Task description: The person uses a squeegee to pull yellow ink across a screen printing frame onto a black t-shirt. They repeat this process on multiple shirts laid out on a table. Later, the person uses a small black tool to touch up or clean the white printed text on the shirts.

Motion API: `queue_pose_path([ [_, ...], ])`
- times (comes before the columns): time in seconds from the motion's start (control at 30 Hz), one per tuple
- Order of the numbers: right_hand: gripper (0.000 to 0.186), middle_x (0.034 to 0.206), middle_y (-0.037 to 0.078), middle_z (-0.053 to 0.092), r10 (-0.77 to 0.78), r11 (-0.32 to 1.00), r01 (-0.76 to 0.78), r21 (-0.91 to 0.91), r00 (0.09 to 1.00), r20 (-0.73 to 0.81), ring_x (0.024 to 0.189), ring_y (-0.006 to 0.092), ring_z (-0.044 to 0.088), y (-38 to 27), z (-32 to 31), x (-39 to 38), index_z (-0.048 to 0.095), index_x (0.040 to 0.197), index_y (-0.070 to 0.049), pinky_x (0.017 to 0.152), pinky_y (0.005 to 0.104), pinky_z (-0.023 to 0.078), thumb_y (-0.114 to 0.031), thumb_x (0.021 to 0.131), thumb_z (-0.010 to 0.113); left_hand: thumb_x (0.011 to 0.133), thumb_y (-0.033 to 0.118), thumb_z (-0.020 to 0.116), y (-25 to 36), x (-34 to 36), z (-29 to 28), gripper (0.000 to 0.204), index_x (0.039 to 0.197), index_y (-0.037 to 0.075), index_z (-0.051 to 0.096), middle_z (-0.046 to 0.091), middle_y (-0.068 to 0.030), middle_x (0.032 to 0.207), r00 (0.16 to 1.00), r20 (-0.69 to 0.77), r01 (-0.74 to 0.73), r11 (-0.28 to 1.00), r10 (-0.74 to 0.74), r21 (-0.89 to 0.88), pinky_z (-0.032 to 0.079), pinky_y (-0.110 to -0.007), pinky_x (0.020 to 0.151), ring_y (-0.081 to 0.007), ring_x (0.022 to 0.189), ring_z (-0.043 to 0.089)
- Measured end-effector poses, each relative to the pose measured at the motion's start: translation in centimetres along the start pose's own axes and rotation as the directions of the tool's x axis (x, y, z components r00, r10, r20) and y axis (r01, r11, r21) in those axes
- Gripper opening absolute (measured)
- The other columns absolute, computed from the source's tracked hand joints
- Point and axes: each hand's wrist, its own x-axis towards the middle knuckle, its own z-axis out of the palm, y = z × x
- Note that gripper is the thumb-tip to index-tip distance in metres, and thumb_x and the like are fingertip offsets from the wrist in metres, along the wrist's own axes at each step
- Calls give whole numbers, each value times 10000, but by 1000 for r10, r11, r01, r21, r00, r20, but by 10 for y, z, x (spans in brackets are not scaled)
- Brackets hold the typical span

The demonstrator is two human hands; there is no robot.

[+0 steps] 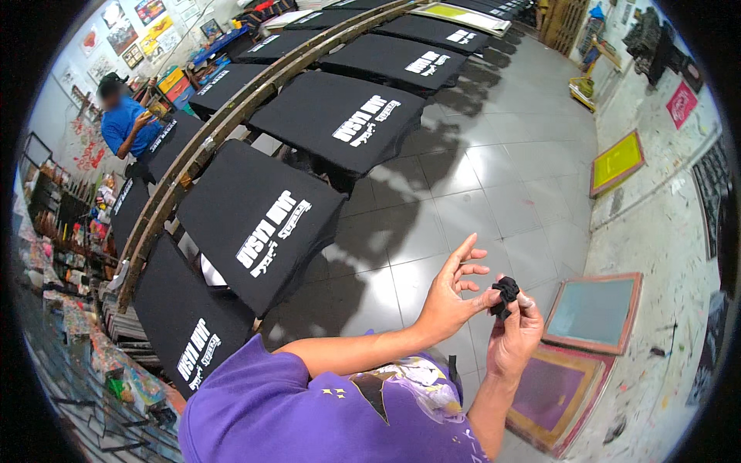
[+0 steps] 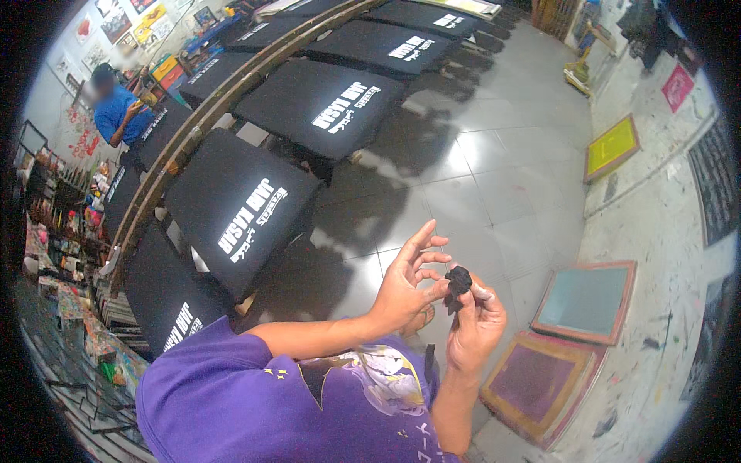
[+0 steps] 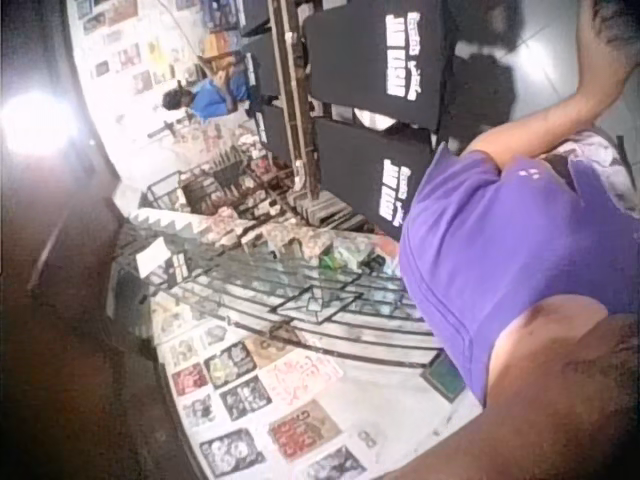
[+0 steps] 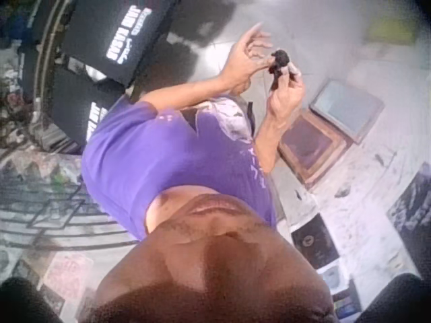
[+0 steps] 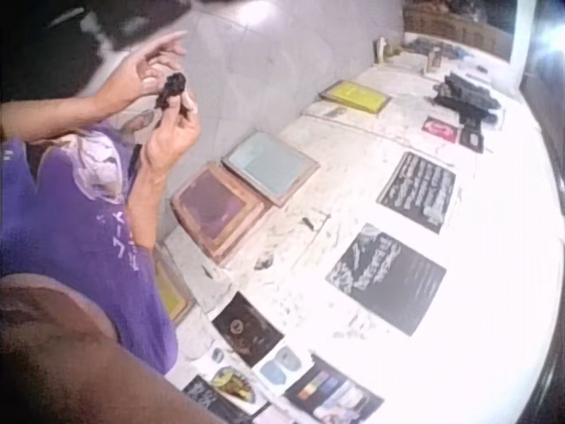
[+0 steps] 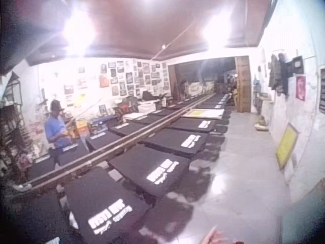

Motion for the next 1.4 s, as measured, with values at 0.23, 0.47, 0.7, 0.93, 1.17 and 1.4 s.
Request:
queue_pose_path([
  [0.23, 101, 1081, 170, 746, 253, 962, -271, 27, 926, 280, 958, 179, 695, 19, 0, 179, 694, 1006, 14, 823, 311, 555, 49, 916, 722, 808, 187, 906, -19, 127, 4, 996, 1600, 69, 313, 462, -128, 1471, 957, -281, -81, 997, 76, -5, 505, -312, 951, -189, 1201, 579],
  [0.47, 98, 1012, 96, 719, 446, 880, -475, 5, 830, 334, 896, 168, 694, 104, 32, 335, 659, 1037, -10, 794, 314, 571, -78, 978, 696, 852, 243, 873, -30, 251, -68, 841, 1542, 50, 431, 589, -92, 1362, 959, -284, 22, 994, 9, 105, 488, -267, 926, -128, 1101, 610],
  [0.7, 132, 995, 90, 702, 529, 846, -534, -4, 836, 146, 865, 227, 736, 137, 32, 514, 640, 1119, -22, 653, 285, 599, -110, 1021, 643, 882, 357, 834, -60, 352, -155, 635, 1403, 73, 608, 717, -61, 1177, 859, -302, 511, 707, -413, 488, 536, -295, 865, -151, 1013, 654],
  [0.93, 132, 975, 75, 709, 498, 866, -499, -29, 867, -16, 810, 176, 737, 141, 35, 624, 648, 1115, -44, 506, 199, 566, -138, 1022, 657, 893, 484, 780, -56, 473, -174, 723, 1402, 6, 593, 699, -152, 1185, 876, -153, 455, 679, -458, 576, 556, -359, 874, -236, 996, 692],
  [1.17, 237, 1040, 72, 726, 511, 836, -513, -194, 857, -64, 888, 139, 716, 178, 27, 750, 670, 1171, -18, 698, 210, 608, -186, 1006, 696, 909, 415, 786, -64, 593, -166, 653, 1431, 72, 594, 709, -141, 1210, 881, -147, 443, 674, -450, 591, 564, -366, 901, -233, 1056, 688],
  [1.4, 235, 1084, 88, 741, 607, 743, -501, -444, 784, 131, 949, 155, 715, 221, 53, 925, 692, 1138, 4, 793, 303, 607, -173, 987, 724, 878, 432, 815, -121, 655, -157, 719, 1434, 45, 573, 703, -163, 1225, 761, -516, 616, 688, -394, 383, 560, -369, 914, -248, 1031, 706],
])
